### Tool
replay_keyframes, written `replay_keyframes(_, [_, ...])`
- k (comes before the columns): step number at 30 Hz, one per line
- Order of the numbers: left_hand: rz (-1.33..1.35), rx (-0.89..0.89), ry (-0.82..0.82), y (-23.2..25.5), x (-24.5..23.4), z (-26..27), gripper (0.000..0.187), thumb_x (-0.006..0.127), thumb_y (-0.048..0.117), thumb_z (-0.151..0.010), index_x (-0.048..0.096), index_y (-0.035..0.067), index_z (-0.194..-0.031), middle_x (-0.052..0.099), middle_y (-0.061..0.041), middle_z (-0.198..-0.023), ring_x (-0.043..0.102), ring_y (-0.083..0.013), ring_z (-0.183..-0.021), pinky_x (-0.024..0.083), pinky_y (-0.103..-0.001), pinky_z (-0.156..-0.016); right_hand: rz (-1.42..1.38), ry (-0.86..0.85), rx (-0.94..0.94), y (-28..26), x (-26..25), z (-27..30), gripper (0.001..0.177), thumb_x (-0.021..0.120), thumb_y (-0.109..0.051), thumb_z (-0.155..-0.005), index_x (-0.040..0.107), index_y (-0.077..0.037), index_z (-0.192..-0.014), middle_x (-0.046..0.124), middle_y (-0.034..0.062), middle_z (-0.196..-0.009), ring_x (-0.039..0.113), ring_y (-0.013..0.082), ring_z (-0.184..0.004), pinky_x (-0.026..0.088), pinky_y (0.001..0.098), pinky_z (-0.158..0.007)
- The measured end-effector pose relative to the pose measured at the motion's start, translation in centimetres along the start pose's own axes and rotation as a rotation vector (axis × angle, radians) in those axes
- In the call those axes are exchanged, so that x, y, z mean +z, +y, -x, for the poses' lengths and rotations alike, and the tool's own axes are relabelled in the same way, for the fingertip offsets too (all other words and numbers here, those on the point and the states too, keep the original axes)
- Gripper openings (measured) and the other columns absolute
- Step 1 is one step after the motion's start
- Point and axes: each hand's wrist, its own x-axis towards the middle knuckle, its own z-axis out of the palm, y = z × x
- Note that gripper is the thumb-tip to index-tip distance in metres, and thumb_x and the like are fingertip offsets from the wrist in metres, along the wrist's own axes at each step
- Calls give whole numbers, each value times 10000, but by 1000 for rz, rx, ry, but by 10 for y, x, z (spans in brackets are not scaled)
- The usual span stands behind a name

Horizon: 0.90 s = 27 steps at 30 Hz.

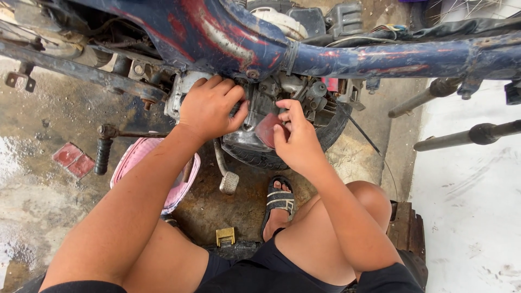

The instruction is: The person scrubs the motorcycle engine casing with a red sanding block, repeatedly dipping it into a pink bucket of water. They focus on the side of the engine block, occasionally folding the sanding block to use a fresh edge.

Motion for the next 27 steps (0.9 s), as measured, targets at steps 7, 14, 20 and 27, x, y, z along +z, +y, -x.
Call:
replay_keyframes(7, [-8,14,-11,-2,-1,-1,169,636,385,-925,572,251,-845,569,35,-771,641,-185,-763,519,-343,-661,132,197,-269,37,38,-22,230,596,4,-947,719,-76,-1124,643,111,-1022,697,354,-1036,606,438,-873])
replay_keyframes(14, [5,-5,-8,0,-1,-1,153,650,368,-896,591,239,-839,579,28,-767,648,-195,-765,523,-345,-670,465,105,-404,18,39,0,523,669,-293,-969,613,72,-1341,525,245,-1203,603,441,-1115,523,502,-957])
replay_keyframes(20, [5,-10,-6,0,-1,-2,155,645,364,-884,591,231,-826,582,20,-762,648,-199,-761,522,-343,-676,444,-1,-355,26,28,-5,598,750,-300,-931,593,48,-1392,554,229,-1200,618,446,-1097,539,488,-925])
replay_keyframes(27, [14,-9,-14,-1,2,0,154,638,384,-883,597,244,-835,574,26,-758,636,-195,-746,517,-345,-671,125,15,-174,16,0,-7,421,549,-17,-991,591,-32,-1410,719,249,-1093,721,427,-999,589,479,-824])
